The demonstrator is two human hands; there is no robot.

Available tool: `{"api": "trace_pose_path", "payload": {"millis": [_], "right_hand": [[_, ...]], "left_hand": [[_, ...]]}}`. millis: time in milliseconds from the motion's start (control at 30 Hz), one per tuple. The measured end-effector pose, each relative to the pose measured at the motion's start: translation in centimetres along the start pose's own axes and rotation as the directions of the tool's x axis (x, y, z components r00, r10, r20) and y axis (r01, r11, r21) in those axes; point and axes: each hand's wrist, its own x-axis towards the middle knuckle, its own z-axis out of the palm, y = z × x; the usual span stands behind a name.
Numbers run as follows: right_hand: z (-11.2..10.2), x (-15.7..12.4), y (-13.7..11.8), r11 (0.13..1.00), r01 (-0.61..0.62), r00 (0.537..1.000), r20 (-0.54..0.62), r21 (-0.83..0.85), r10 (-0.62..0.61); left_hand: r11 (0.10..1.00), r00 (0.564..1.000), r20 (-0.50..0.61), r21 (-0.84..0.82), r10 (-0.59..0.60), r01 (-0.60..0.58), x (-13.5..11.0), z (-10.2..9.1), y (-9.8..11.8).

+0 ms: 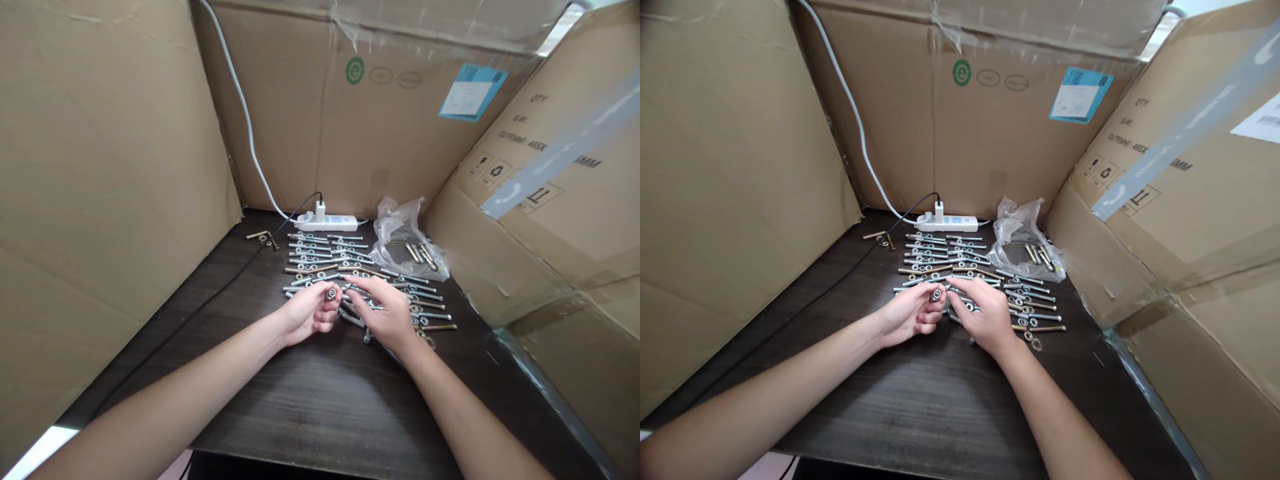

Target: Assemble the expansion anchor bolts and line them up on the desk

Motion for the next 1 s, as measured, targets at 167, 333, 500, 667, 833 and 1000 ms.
{"api": "trace_pose_path", "payload": {"millis": [167,333,500,667,833,1000], "right_hand": [[0.7,-0.3,0.3,0.999,-0.043,0.984,0.174,-0.021,0.046],[0.9,-0.3,0.5,0.997,-0.076,0.971,0.225,-0.01,0.076],[0.6,-0.1,0.2,0.998,-0.064,0.972,0.227,0.007,0.06],[0.4,0.0,-0.2,0.996,-0.078,0.984,0.167,0.048,0.069],[0.0,0.2,-0.7,0.989,-0.148,0.979,0.142,0.027,0.143],[-0.1,0.1,-0.8,0.983,-0.182,0.965,0.194,0.008,0.177]], "left_hand": [[0.999,0.999,-0.044,-0.032,0.017,-0.019,0.1,-0.1,-0.1],[0.998,1.0,-0.02,-0.066,-0.017,0.015,0.1,0.1,0.0],[0.999,1.0,-0.021,-0.049,-0.006,0.005,0.0,0.2,0.0],[0.998,0.999,-0.036,-0.045,0.036,-0.037,0.3,-0.1,-0.1],[0.996,0.996,-0.004,-0.038,0.085,-0.085,0.4,-0.3,-0.3],[0.993,0.994,-0.018,-0.036,0.108,-0.108,0.3,-0.2,-0.5]]}}
